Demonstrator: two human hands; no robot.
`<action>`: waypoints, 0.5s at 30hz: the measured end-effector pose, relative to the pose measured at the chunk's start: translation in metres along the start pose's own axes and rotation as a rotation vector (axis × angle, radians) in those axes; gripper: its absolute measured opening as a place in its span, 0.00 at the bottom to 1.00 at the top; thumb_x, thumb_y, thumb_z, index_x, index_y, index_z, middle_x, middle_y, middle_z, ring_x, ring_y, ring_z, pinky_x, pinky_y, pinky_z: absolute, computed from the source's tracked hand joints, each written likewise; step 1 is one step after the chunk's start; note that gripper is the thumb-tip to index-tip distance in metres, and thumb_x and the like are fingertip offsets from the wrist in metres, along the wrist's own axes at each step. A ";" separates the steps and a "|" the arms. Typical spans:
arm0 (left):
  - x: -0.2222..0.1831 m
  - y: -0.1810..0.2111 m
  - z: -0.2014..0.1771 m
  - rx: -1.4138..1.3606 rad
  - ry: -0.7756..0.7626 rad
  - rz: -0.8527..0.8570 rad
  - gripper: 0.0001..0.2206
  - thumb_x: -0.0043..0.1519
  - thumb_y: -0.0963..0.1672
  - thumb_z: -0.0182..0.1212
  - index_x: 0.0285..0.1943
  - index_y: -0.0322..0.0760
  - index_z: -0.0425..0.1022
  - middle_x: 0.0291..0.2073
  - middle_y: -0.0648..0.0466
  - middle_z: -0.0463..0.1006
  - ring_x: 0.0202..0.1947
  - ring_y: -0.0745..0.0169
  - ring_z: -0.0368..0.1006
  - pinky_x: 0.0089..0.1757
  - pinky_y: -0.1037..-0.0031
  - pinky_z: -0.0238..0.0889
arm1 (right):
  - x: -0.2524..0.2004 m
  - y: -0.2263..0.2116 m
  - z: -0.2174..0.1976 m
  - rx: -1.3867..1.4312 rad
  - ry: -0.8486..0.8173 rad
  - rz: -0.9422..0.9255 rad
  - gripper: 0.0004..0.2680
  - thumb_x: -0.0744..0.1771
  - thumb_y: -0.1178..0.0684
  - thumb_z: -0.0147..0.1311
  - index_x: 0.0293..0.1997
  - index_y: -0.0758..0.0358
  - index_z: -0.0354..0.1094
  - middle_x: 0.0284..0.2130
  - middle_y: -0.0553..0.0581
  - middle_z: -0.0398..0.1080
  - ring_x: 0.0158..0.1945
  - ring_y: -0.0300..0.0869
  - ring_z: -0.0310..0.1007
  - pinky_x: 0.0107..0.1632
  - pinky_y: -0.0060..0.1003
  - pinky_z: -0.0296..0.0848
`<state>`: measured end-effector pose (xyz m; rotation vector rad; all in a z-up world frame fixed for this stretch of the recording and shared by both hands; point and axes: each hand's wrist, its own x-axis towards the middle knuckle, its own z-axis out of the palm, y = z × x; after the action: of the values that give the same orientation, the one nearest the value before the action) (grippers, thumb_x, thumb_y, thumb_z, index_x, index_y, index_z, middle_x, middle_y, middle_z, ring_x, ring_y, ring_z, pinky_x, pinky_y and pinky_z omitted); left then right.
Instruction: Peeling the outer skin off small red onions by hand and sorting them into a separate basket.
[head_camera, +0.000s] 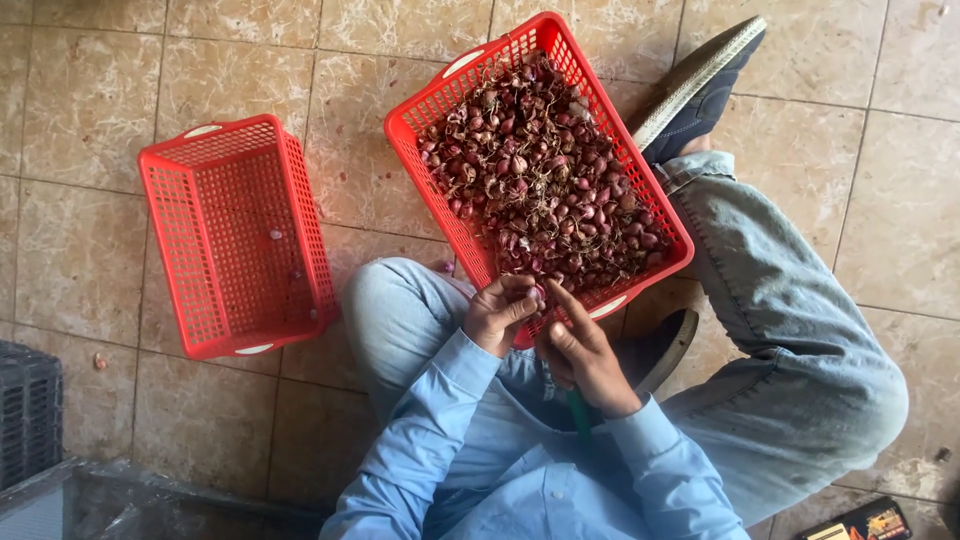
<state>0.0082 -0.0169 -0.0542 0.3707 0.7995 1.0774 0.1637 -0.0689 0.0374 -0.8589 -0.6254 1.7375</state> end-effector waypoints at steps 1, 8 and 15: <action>0.001 -0.001 -0.002 0.001 0.001 0.000 0.15 0.54 0.33 0.70 0.50 0.26 0.77 0.34 0.43 0.81 0.36 0.55 0.81 0.39 0.70 0.79 | 0.001 0.000 0.000 0.001 0.000 0.000 0.23 0.71 0.54 0.44 0.77 0.59 0.41 0.24 0.66 0.66 0.13 0.32 0.54 0.11 0.26 0.61; 0.002 -0.006 -0.007 0.064 0.008 0.039 0.15 0.52 0.32 0.71 0.48 0.22 0.78 0.33 0.43 0.81 0.37 0.58 0.81 0.41 0.73 0.78 | 0.002 -0.001 -0.001 -0.073 -0.055 0.006 0.23 0.71 0.57 0.44 0.77 0.60 0.42 0.23 0.65 0.67 0.12 0.33 0.57 0.11 0.27 0.62; 0.004 -0.005 -0.013 0.121 -0.021 0.106 0.15 0.48 0.31 0.72 0.44 0.22 0.79 0.34 0.40 0.81 0.38 0.58 0.80 0.42 0.73 0.77 | 0.003 0.000 -0.003 -0.088 -0.018 0.020 0.21 0.70 0.58 0.45 0.75 0.62 0.49 0.20 0.63 0.66 0.11 0.33 0.57 0.10 0.27 0.63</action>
<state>0.0031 -0.0166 -0.0678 0.5310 0.8356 1.1246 0.1656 -0.0657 0.0343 -0.9137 -0.7115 1.7486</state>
